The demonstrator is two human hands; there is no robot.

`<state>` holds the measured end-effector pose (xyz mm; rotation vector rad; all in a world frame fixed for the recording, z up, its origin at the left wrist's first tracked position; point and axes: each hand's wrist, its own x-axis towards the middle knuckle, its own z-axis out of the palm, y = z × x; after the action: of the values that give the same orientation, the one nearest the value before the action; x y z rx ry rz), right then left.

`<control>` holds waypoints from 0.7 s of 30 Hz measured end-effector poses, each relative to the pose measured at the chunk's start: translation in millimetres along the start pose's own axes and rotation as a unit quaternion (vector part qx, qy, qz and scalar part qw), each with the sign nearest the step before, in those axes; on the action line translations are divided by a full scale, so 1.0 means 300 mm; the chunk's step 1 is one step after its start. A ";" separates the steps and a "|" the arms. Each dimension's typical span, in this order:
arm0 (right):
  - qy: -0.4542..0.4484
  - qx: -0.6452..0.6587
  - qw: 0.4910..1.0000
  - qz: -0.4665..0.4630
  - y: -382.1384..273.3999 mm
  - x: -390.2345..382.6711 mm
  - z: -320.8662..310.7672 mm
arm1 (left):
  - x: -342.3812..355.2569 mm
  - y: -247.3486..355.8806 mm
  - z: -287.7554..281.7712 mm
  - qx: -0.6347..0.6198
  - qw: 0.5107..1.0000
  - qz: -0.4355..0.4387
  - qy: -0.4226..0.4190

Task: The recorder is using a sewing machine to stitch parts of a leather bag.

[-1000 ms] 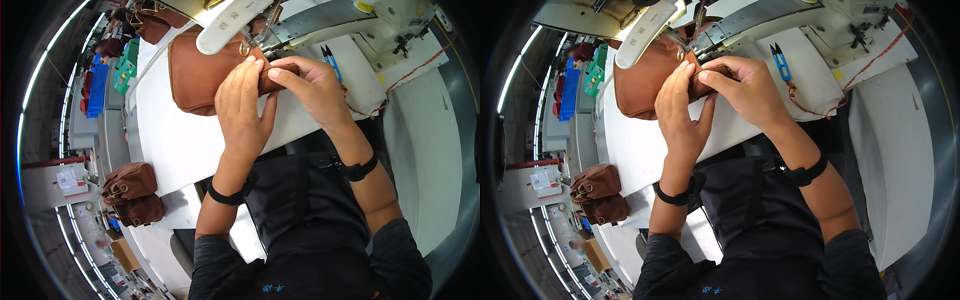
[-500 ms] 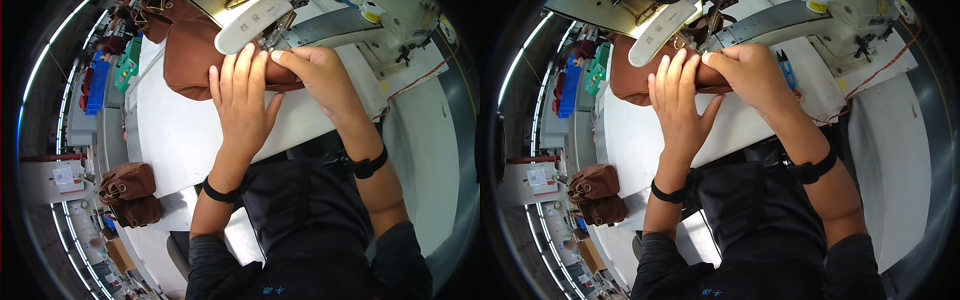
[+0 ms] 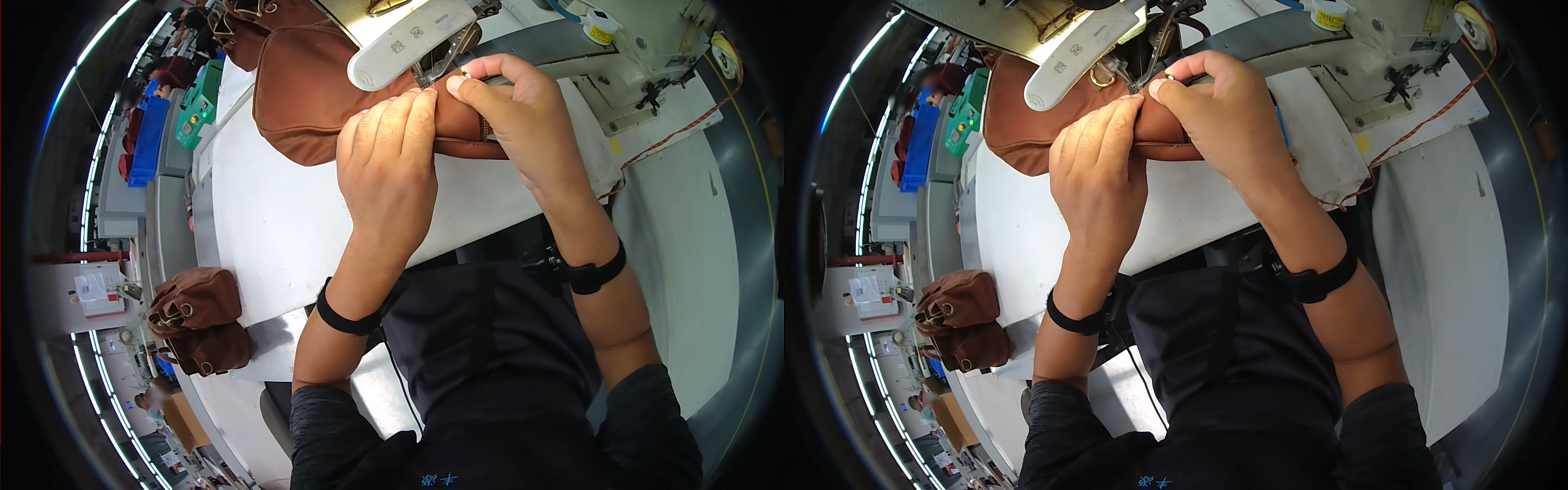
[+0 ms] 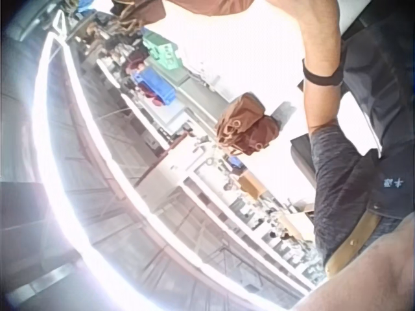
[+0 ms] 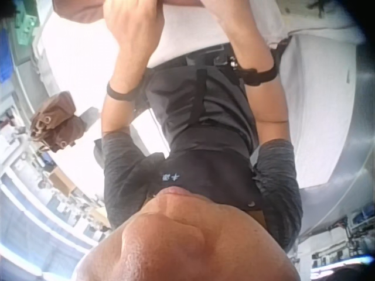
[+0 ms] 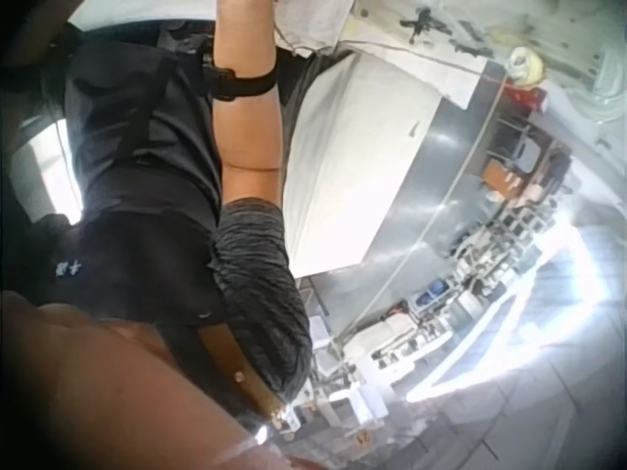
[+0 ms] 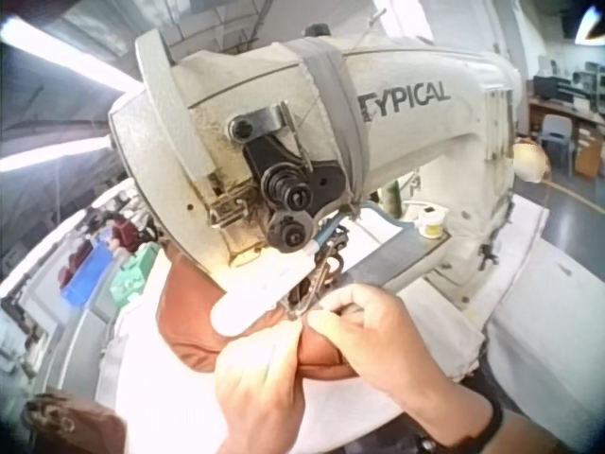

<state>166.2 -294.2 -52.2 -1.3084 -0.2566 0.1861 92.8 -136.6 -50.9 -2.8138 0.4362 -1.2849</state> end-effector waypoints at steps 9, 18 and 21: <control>-0.007 -0.041 0.999 -0.023 0.019 0.015 -0.013 | -0.003 0.003 0.000 0.010 1.000 -0.002 -0.019; -0.118 0.026 0.992 0.030 -0.039 0.058 -0.029 | -0.008 -0.002 -0.010 -0.008 0.999 -0.026 -0.027; -0.101 0.115 0.983 0.102 -0.049 0.038 -0.031 | -0.014 -0.009 -0.014 -0.022 0.999 -0.031 -0.030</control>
<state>179.7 -303.3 -39.3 -1.0858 -0.2652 0.5109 87.6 -132.6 -50.7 -2.9160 0.3830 -1.2136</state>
